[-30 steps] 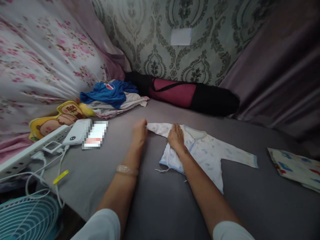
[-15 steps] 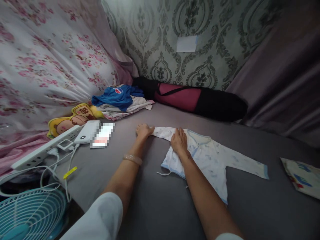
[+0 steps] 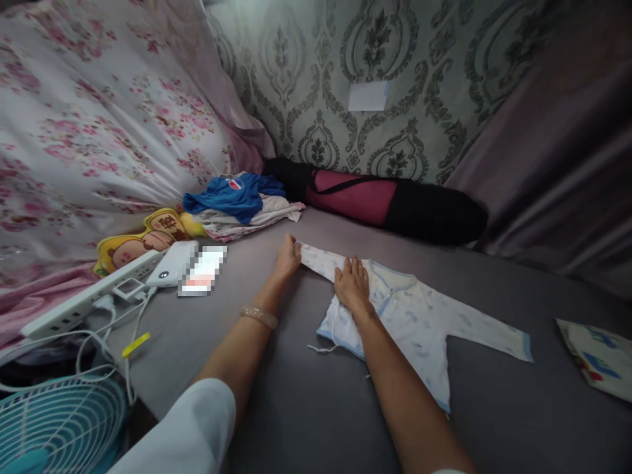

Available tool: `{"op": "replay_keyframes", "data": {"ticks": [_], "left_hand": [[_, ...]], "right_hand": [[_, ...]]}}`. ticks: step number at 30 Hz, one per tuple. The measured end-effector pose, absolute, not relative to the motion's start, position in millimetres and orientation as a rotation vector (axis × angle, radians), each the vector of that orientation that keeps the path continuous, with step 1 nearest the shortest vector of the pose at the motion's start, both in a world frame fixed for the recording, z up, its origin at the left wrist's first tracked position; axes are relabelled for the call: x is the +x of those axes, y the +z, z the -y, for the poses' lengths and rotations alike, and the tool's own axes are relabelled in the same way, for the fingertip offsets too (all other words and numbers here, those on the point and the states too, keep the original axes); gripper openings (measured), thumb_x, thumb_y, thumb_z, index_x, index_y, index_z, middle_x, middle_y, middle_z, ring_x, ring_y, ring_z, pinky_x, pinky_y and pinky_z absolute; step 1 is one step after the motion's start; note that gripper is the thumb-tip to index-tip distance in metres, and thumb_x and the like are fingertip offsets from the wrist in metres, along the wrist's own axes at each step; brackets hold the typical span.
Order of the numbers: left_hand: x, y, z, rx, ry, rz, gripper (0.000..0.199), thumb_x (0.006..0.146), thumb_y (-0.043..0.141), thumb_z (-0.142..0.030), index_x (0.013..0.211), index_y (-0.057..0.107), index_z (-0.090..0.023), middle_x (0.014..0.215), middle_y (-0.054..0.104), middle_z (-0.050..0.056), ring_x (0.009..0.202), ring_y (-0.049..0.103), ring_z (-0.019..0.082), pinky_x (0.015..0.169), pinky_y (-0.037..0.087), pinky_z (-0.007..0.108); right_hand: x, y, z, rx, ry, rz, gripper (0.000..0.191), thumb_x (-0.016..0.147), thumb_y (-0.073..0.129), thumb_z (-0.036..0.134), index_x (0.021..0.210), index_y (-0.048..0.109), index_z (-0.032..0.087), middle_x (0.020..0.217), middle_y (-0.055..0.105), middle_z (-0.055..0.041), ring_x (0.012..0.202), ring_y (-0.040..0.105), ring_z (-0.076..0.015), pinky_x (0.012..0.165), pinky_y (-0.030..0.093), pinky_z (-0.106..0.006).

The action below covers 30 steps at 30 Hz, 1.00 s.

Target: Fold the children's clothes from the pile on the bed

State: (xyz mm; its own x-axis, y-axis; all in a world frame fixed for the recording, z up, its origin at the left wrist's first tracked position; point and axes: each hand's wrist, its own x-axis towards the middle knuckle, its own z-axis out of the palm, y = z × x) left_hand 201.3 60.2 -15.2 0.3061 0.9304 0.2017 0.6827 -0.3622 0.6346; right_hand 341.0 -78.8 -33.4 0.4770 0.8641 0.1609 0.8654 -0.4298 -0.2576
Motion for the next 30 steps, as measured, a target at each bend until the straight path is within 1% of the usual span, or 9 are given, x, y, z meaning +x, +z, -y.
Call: {"op": "replay_keyframes", "data": {"ticks": [2, 7, 12, 16, 18, 20, 22, 26, 30], "left_hand": [[198.8, -15.2, -57.9, 2.198, 0.708, -1.425, 0.027, 0.098, 0.035, -0.020, 0.122, 0.045, -0.013, 0.099, 0.067, 0.014, 0.090, 0.063, 0.022, 0.078, 0.044, 0.032], [196.8, -13.2, -49.3, 2.306, 0.492, -1.558, 0.028, 0.100, 0.031, -0.022, 0.123, 0.045, -0.017, 0.108, 0.067, 0.015, 0.096, 0.065, 0.026, 0.078, 0.046, 0.032], [202.9, -11.7, -42.5, 2.424, 0.314, -1.703, 0.033, 0.097, 0.026, -0.013, 0.123, 0.046, -0.015, 0.107, 0.067, 0.017, 0.098, 0.067, 0.027, 0.079, 0.049, 0.034], [202.0, -7.4, -44.0, 2.516, 0.255, -1.703, 0.034, 0.094, 0.028, -0.009, 0.121, 0.049, -0.014, 0.111, 0.064, 0.019, 0.101, 0.065, 0.026, 0.080, 0.049, 0.033], [202.1, -2.2, -44.1, 2.594, 0.237, -1.683, 0.033, 0.093, 0.030, -0.009, 0.117, 0.053, -0.012, 0.116, 0.061, 0.020, 0.106, 0.063, 0.027, 0.085, 0.049, 0.034], [206.2, 3.3, -39.5, 2.689, 0.279, -1.644, 0.031, 0.093, 0.034, -0.011, 0.115, 0.057, -0.009, 0.124, 0.057, 0.022, 0.116, 0.057, 0.030, 0.093, 0.045, 0.039], [215.8, 6.3, -27.9, 2.807, 0.364, -1.448, 0.033, 0.096, 0.035, -0.017, 0.120, 0.056, -0.009, 0.134, 0.052, 0.022, 0.127, 0.049, 0.030, 0.104, 0.038, 0.042], [242.1, -0.8, 5.9, 2.843, 0.322, -0.859, 0.046, 0.102, 0.027, -0.033, 0.143, 0.040, -0.017, 0.147, 0.047, 0.012, 0.141, 0.035, 0.023, 0.117, 0.023, 0.044], [253.7, -14.8, 20.2, 2.715, 0.169, -0.841, 0.053, 0.103, 0.019, -0.044, 0.149, 0.032, -0.021, 0.153, 0.039, 0.008, 0.143, 0.032, 0.022, 0.116, 0.027, 0.041]], "right_hand": [[339.7, -32.1, 79.2, -2.436, 0.003, 1.469, 0.060, 0.100, 0.029, 0.036, 0.147, 0.037, -0.001, 0.156, 0.029, -0.0216, 0.144, 0.026, -0.0321, 0.117, 0.018, -0.042], [337.9, -33.2, 77.3, -2.478, 0.020, 1.442, 0.062, 0.099, 0.032, 0.037, 0.148, 0.033, -0.001, 0.157, 0.028, -0.0203, 0.145, 0.023, -0.0304, 0.118, 0.015, -0.041], [338.6, -36.3, 75.0, -2.505, 0.024, 1.421, 0.064, 0.098, 0.033, 0.037, 0.149, 0.031, -0.002, 0.157, 0.026, -0.0202, 0.146, 0.022, -0.0297, 0.118, 0.014, -0.040], [339.3, -36.4, 74.9, -2.505, 0.007, 1.453, 0.060, 0.098, 0.034, 0.036, 0.149, 0.035, 0.005, 0.157, 0.028, -0.0192, 0.145, 0.023, -0.0301, 0.117, 0.015, -0.040], [339.0, -35.6, 75.2, -2.502, 0.000, 1.460, 0.058, 0.098, 0.035, 0.036, 0.149, 0.038, 0.009, 0.157, 0.028, -0.0185, 0.145, 0.024, -0.0304, 0.117, 0.015, -0.041], [338.4, -34.3, 75.8, -2.504, 0.003, 1.455, 0.057, 0.098, 0.035, 0.037, 0.149, 0.039, 0.011, 0.157, 0.029, -0.0176, 0.145, 0.024, -0.0300, 0.117, 0.015, -0.041], [338.1, -32.6, 77.1, -2.510, 0.014, 1.452, 0.057, 0.098, 0.033, 0.037, 0.149, 0.039, 0.012, 0.157, 0.029, -0.0166, 0.145, 0.024, -0.0290, 0.117, 0.015, -0.041], [339.6, -29.2, 80.7, -2.538, 0.044, 1.514, 0.060, 0.096, 0.037, 0.036, 0.152, 0.033, 0.013, 0.159, 0.025, -0.0141, 0.147, 0.020, -0.0271, 0.117, 0.016, -0.039], [341.5, -26.9, 81.7, -2.570, 0.095, 1.550, 0.063, 0.095, 0.037, 0.034, 0.153, 0.028, 0.011, 0.161, 0.020, -0.0156, 0.148, 0.017, -0.0278, 0.118, 0.014, -0.038]]}}
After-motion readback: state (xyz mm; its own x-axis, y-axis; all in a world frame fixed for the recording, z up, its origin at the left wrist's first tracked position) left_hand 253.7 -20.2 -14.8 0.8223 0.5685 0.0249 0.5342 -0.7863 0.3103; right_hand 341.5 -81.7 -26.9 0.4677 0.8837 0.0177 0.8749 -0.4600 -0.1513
